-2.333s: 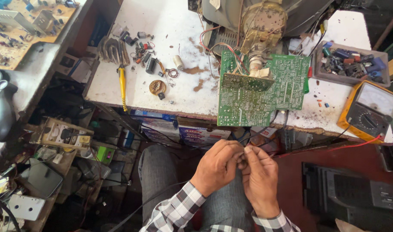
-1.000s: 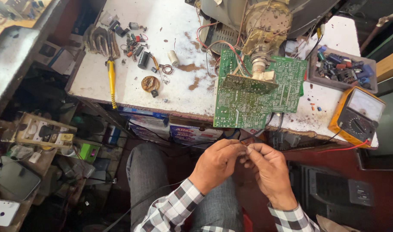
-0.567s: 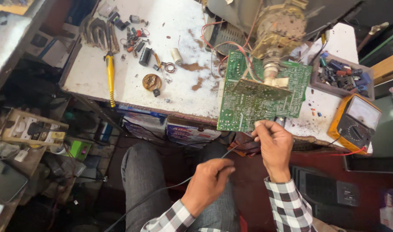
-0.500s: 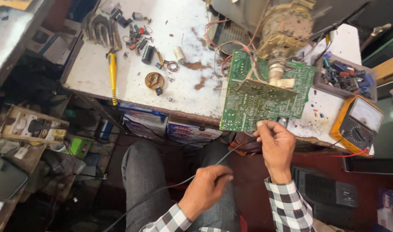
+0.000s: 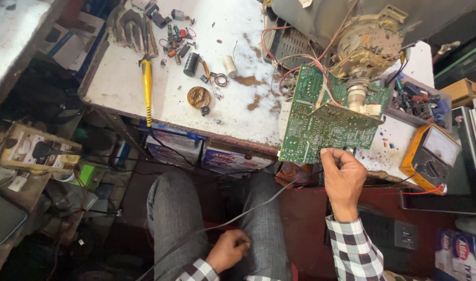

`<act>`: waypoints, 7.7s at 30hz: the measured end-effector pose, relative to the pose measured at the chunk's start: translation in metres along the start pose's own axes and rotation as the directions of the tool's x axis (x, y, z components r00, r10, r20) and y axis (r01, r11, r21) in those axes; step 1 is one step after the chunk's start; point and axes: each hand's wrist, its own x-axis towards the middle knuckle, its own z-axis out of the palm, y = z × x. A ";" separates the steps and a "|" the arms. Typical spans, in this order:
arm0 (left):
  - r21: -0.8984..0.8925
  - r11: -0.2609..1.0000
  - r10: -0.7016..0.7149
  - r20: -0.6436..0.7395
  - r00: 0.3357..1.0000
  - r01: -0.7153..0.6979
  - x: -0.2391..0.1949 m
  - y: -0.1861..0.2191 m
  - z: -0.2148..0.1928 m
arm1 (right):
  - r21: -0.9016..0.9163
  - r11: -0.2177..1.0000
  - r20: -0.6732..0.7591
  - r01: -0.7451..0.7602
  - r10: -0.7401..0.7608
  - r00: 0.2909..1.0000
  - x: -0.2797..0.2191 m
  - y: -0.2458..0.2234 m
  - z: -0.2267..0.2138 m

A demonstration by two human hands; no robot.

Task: The person uses a soldering iron to work on a circuit board, repeatedly touching the tip to various points on the board. They also handle a multimeter probe, connecting it to the board to test connections. The person flips the board over multiple times to access different sides.

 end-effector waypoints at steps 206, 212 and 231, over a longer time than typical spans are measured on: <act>0.015 0.999 -0.048 0.101 0.994 0.046 0.029 -0.007 -0.004 | -0.277 0.960 0.104 0.039 -0.010 0.995 0.010 -0.015 -0.002; -0.007 0.997 -0.076 0.130 0.989 0.078 0.029 -0.005 -0.007 | -0.266 0.964 0.101 0.016 0.012 0.995 0.009 -0.017 -0.001; 0.019 0.998 -0.067 0.100 0.993 0.065 0.025 0.000 -0.006 | -0.325 0.946 0.094 0.014 0.018 0.995 0.009 -0.022 0.000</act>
